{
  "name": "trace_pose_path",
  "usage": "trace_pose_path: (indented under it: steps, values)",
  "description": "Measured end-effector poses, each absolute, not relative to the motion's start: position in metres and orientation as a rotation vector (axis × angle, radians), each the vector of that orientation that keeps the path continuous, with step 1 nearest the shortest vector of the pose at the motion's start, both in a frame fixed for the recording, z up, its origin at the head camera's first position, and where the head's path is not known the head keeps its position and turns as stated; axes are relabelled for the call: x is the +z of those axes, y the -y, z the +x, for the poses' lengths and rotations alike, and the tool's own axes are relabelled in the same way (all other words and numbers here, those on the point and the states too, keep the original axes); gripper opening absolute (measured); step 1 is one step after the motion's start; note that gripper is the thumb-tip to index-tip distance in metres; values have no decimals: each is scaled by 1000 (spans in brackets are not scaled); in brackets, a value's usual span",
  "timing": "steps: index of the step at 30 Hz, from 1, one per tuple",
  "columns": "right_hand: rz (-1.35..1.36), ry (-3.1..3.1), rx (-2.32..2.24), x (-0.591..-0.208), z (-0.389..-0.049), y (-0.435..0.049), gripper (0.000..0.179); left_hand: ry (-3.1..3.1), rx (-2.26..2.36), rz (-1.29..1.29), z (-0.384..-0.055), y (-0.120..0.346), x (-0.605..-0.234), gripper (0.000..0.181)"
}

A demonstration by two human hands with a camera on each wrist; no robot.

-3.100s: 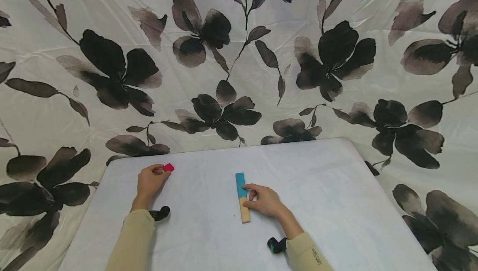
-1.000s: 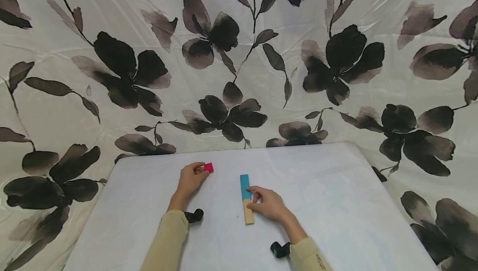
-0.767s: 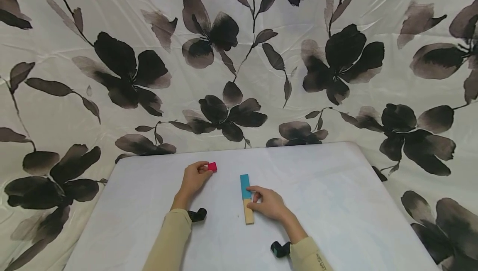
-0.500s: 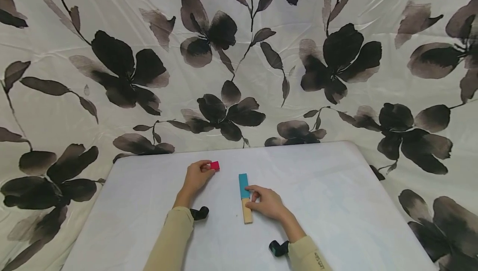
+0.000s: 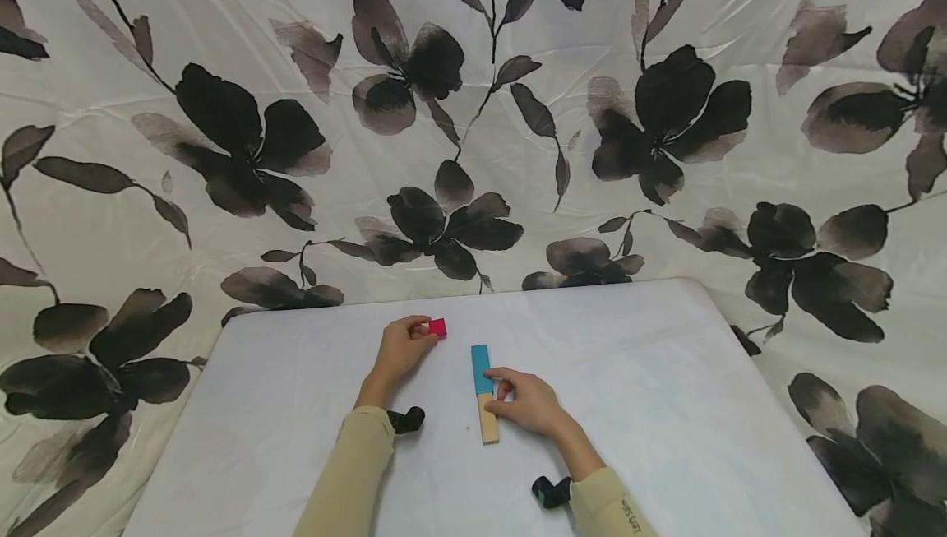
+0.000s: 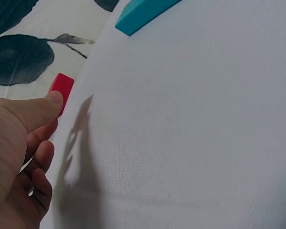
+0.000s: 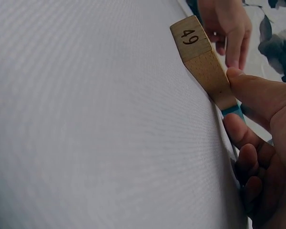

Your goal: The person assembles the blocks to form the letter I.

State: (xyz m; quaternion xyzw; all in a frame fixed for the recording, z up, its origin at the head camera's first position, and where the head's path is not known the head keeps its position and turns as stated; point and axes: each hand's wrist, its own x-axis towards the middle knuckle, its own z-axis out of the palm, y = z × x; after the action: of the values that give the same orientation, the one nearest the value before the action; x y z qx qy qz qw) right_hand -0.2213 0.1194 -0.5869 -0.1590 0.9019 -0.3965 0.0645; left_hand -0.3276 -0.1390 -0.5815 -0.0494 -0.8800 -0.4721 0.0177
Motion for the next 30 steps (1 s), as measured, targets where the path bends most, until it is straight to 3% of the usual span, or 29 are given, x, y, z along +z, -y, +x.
trace_pose_path:
  steps: [30]
  values:
    - [-461,-2717,-1211,-588,-222,-119,47,2753,-1486,-153,-327,106,-588,34]
